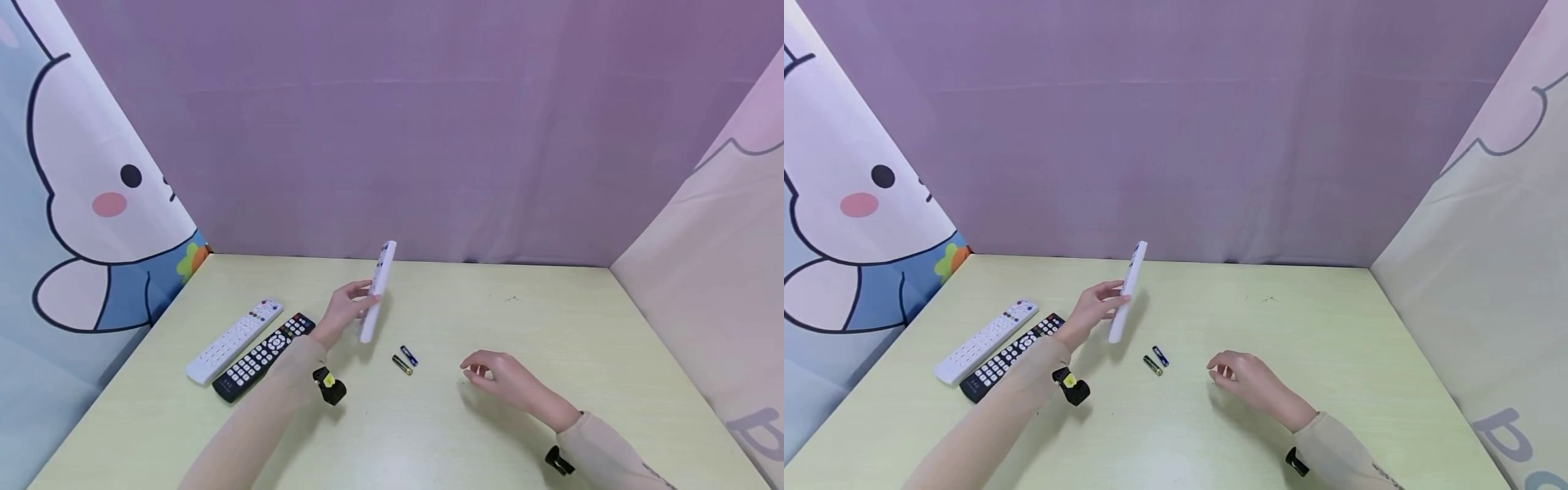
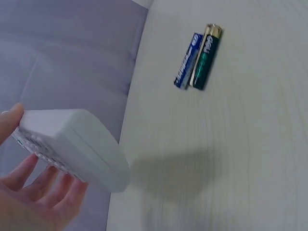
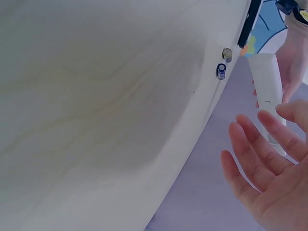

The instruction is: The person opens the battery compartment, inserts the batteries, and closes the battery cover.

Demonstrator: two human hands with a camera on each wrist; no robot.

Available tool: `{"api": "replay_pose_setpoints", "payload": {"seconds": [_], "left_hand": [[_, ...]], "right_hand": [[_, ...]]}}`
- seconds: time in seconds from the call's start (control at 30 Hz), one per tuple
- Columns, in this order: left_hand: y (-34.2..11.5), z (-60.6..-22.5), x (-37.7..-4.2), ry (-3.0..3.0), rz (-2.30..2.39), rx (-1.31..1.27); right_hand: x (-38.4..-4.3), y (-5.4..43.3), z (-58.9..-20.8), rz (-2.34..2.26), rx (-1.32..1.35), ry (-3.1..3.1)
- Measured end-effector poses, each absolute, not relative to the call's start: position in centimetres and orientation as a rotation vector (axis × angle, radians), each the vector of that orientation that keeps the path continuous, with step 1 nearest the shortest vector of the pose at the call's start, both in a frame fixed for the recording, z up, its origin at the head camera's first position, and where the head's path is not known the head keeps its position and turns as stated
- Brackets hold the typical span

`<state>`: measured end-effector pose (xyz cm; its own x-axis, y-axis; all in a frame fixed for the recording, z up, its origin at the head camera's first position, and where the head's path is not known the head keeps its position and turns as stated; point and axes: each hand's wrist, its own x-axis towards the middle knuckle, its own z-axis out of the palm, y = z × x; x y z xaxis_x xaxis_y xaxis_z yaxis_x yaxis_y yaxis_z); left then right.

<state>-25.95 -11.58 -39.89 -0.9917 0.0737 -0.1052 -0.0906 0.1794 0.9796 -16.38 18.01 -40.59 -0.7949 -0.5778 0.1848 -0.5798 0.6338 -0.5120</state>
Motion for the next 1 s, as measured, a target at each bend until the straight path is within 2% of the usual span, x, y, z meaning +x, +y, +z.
{"api": "replay_pose_setpoints", "payload": {"seconds": [0.57, 1.0], "left_hand": [[-11.9, -39.7, -24.0, 1.751, 2.341, -0.079], [-12.4, -39.4, -22.1, 1.517, 2.412, -0.004]], "right_hand": [[-15.8, 17.2, -40.0, 0.934, 1.022, -2.819], [-15.4, 16.1, -39.4, 0.994, 1.05, -2.718]]}}
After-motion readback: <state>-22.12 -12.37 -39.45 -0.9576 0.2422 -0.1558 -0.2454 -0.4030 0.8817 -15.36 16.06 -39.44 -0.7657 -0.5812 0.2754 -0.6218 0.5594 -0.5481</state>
